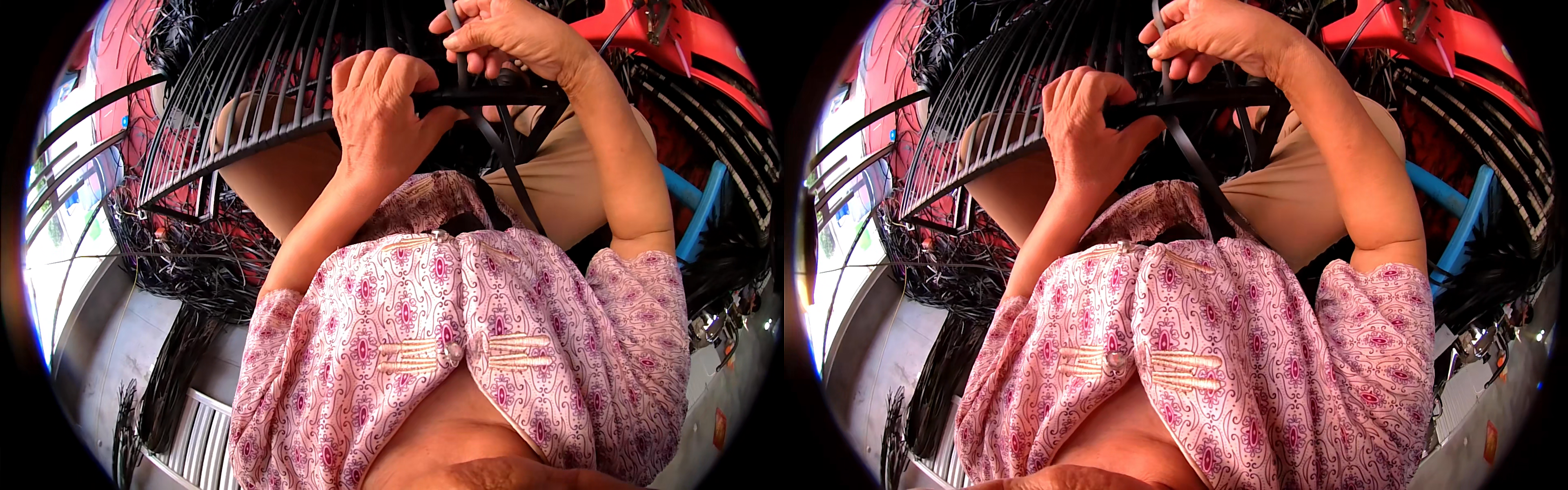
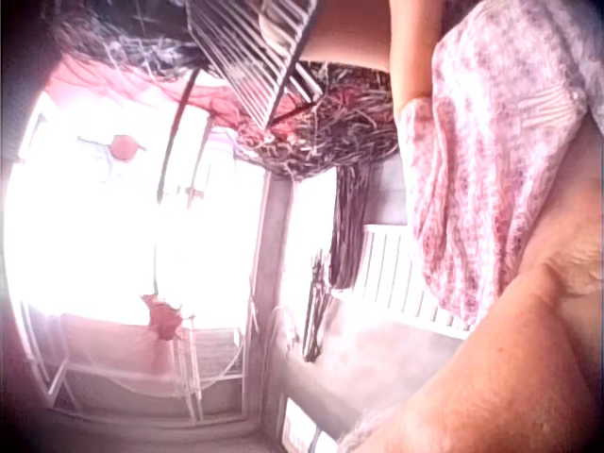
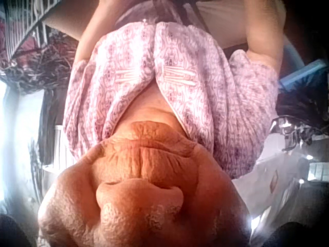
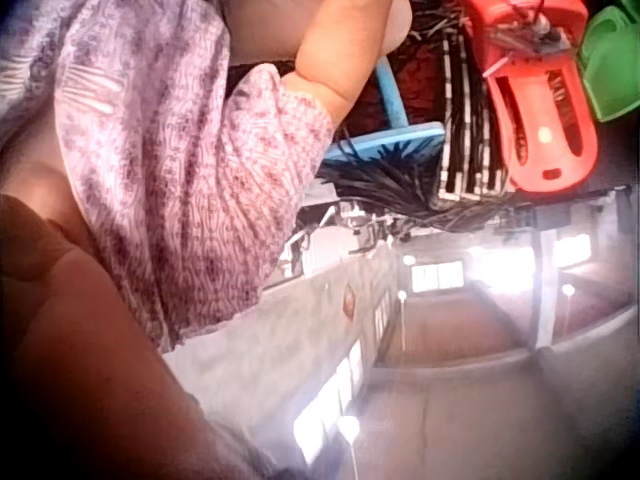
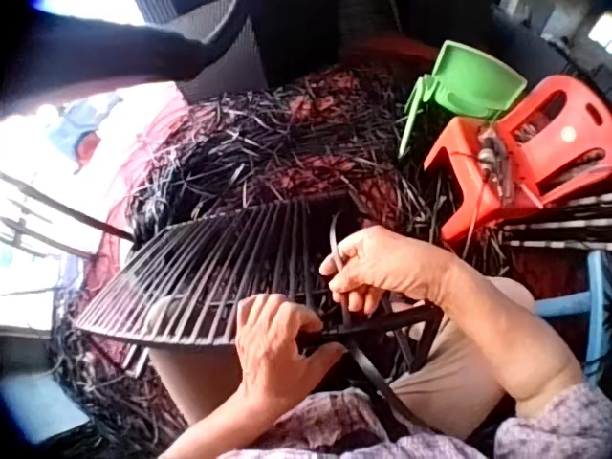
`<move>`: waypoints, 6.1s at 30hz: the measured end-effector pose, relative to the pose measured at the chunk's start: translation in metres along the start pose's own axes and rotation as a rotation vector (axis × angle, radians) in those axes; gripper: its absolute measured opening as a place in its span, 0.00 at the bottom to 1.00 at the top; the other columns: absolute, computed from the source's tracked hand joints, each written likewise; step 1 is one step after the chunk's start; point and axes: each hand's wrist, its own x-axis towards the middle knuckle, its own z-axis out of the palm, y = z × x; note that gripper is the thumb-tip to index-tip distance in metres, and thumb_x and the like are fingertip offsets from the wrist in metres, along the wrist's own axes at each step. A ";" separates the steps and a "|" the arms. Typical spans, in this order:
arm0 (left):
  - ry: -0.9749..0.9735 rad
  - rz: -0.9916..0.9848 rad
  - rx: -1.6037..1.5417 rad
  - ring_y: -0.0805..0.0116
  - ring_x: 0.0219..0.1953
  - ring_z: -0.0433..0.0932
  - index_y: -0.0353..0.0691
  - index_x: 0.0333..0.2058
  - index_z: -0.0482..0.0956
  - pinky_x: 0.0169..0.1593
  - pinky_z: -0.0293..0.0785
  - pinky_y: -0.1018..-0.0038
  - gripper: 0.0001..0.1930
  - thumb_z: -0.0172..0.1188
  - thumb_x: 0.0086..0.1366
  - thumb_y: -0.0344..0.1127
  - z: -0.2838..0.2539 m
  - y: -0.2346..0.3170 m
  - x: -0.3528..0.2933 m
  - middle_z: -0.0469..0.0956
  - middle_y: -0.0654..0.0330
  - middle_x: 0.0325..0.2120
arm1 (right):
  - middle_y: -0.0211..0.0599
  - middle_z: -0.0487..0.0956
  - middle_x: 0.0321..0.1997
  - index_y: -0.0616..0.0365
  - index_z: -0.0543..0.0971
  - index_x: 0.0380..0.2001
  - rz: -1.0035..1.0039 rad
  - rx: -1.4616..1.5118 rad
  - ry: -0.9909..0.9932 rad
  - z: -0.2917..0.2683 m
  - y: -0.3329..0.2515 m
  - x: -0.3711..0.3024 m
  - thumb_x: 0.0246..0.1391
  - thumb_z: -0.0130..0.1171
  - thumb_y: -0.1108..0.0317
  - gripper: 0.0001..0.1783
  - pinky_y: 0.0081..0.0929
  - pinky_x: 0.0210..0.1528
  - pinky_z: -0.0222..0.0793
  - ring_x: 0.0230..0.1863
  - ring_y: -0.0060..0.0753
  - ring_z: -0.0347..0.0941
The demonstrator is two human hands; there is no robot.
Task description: The person weaves black plastic strips into the frame of a chair while sitting on the floor. They use a staple gun to secure the strips and scissors to trim the excess material.
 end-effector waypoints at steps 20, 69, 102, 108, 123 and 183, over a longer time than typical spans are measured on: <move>0.121 0.344 -0.019 0.67 0.34 0.76 0.52 0.33 0.86 0.40 0.71 0.69 0.19 0.74 0.37 0.32 0.009 -0.005 -0.005 0.74 0.68 0.29 | 0.36 0.81 0.28 0.71 0.75 0.47 0.061 -0.014 -0.053 0.006 -0.002 0.000 0.57 0.58 0.75 0.15 0.18 0.22 0.71 0.22 0.22 0.76; 0.094 0.475 -0.014 0.68 0.30 0.71 0.44 0.36 0.82 0.30 0.68 0.74 0.16 0.62 0.44 0.34 -0.003 -0.013 -0.005 0.65 0.65 0.25 | 0.36 0.80 0.41 0.63 0.79 0.51 -0.574 0.034 1.192 -0.381 0.044 -0.218 0.52 0.68 0.72 0.22 0.28 0.39 0.76 0.36 0.28 0.77; 0.225 0.565 0.041 0.71 0.31 0.74 0.39 0.38 0.83 0.30 0.70 0.76 0.13 0.66 0.51 0.29 0.027 -0.038 0.001 0.69 0.65 0.27 | 0.29 0.74 0.26 0.63 0.68 0.60 0.412 -0.458 0.161 -0.034 -0.102 -0.105 0.40 0.64 0.80 0.39 0.19 0.26 0.67 0.22 0.18 0.68; 0.227 0.535 0.025 0.71 0.29 0.77 0.44 0.30 0.86 0.27 0.70 0.77 0.12 0.74 0.44 0.27 0.027 -0.037 0.001 0.70 0.67 0.25 | 0.33 0.76 0.32 0.64 0.66 0.63 0.277 -0.533 0.307 -0.038 -0.093 -0.106 0.39 0.65 0.80 0.43 0.20 0.28 0.69 0.24 0.19 0.71; 0.257 0.560 0.023 0.71 0.29 0.74 0.40 0.34 0.82 0.30 0.71 0.77 0.09 0.67 0.52 0.28 0.030 -0.038 0.002 0.67 0.66 0.25 | 0.34 0.78 0.35 0.65 0.69 0.60 0.385 -0.608 0.229 -0.045 -0.112 -0.093 0.42 0.67 0.76 0.37 0.23 0.32 0.73 0.29 0.23 0.75; -0.299 0.225 0.052 0.55 0.42 0.83 0.45 0.45 0.85 0.48 0.77 0.62 0.20 0.67 0.56 0.46 0.023 -0.137 0.273 0.84 0.52 0.37 | 0.50 0.78 0.53 0.62 0.67 0.59 -0.385 -0.835 0.583 0.099 0.243 0.153 0.50 0.59 0.59 0.34 0.48 0.62 0.64 0.55 0.51 0.74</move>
